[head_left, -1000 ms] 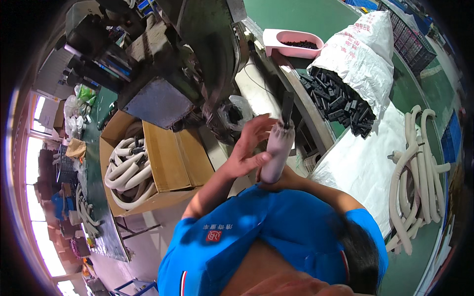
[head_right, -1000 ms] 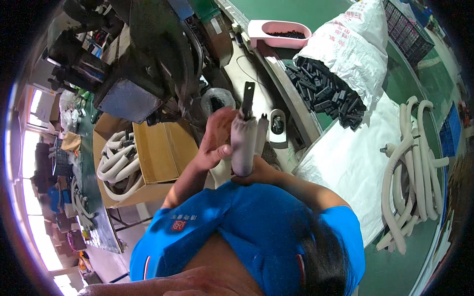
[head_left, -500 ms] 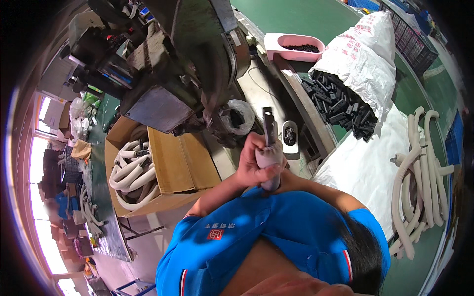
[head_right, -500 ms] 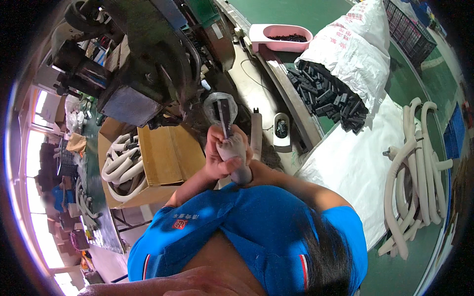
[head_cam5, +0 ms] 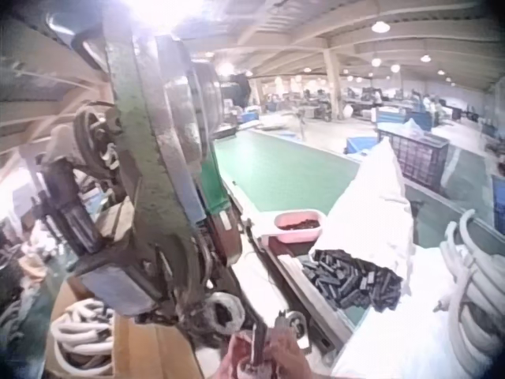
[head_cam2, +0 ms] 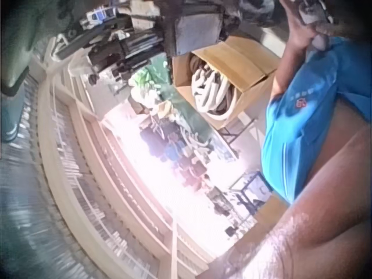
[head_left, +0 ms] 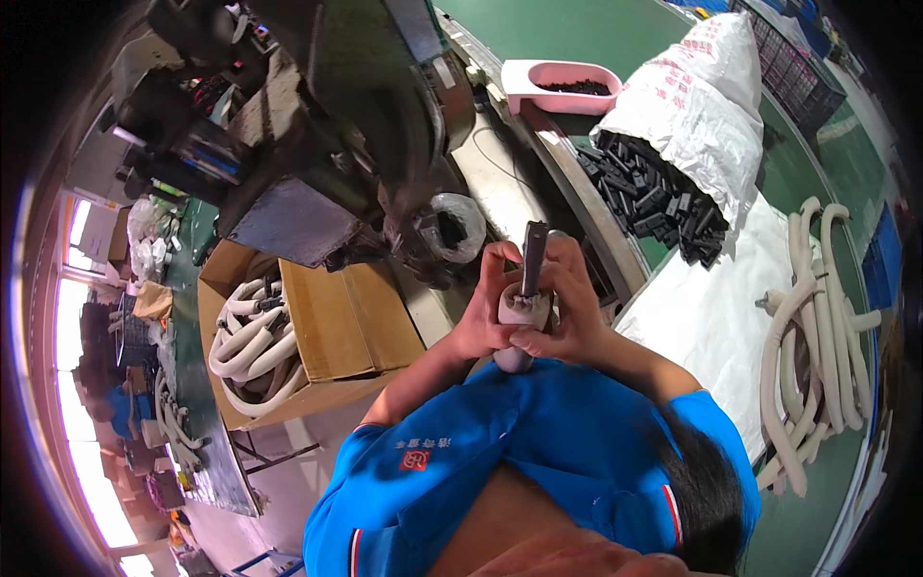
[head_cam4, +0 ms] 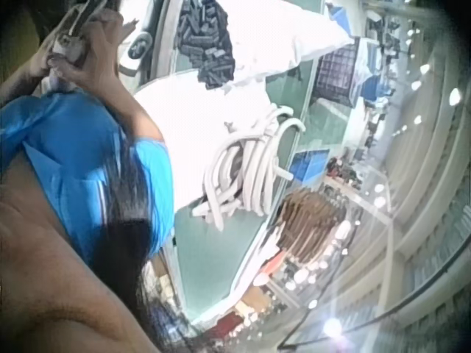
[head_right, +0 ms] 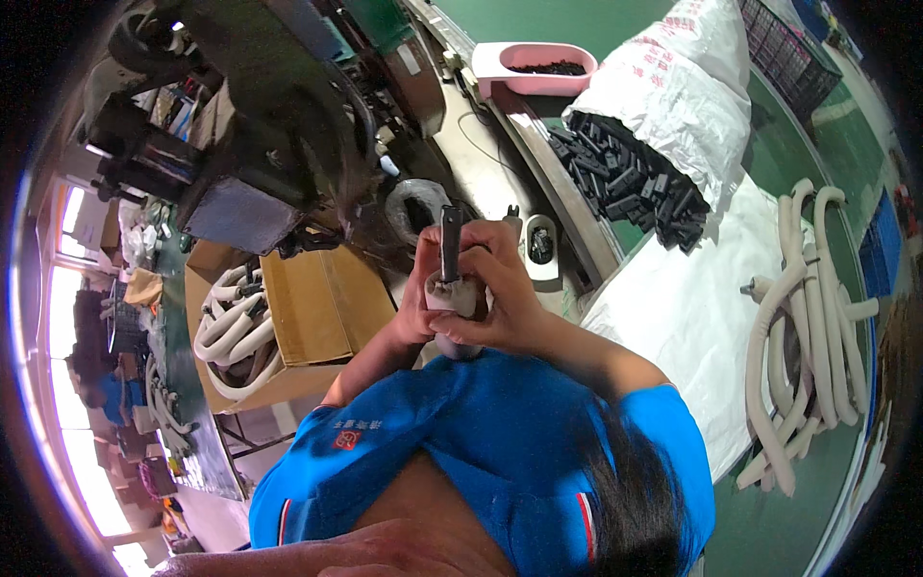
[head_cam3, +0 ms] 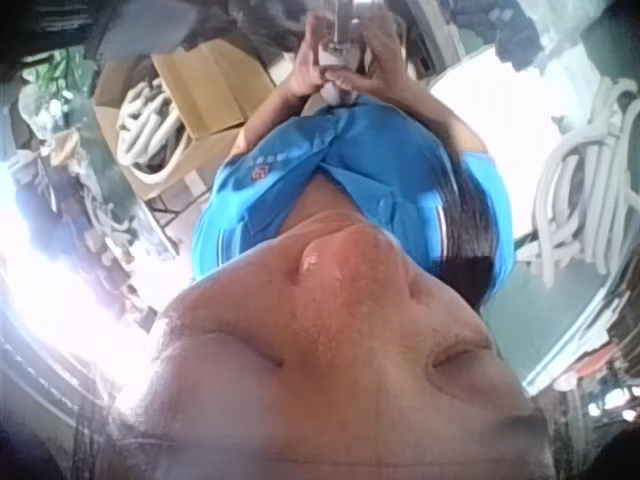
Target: The person repeatedly picks a gray hose and a black plastic connector, inserts the connector into the hose end, and places the assembled unit into a cardboard box. The cycle continues with multiple units throughout the clip.
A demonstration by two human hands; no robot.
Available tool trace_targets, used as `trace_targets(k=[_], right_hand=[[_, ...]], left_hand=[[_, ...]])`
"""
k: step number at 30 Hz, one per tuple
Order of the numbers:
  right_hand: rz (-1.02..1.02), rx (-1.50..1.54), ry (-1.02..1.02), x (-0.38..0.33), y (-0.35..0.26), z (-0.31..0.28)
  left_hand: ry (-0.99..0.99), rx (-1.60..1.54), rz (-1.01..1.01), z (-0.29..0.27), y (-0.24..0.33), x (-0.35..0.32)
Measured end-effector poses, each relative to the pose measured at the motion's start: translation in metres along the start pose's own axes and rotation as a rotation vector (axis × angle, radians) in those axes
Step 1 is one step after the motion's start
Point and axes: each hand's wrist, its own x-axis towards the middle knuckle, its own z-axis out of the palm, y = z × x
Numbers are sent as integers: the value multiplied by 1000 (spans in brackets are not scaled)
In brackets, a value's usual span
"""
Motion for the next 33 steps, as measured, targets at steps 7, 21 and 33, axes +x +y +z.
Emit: trace_targets(k=[7,21,33], right_hand=[[-107,-76,9,2,21,-13],[458,-1475,-352,-58,237,-168],[452,-932,-188,11,159,-151]], left_hand=[[-30,-269,-176,7,-14,8],[154,869,-385,-24,-34,-34],[220,771,-382,-33,-15,-55]])
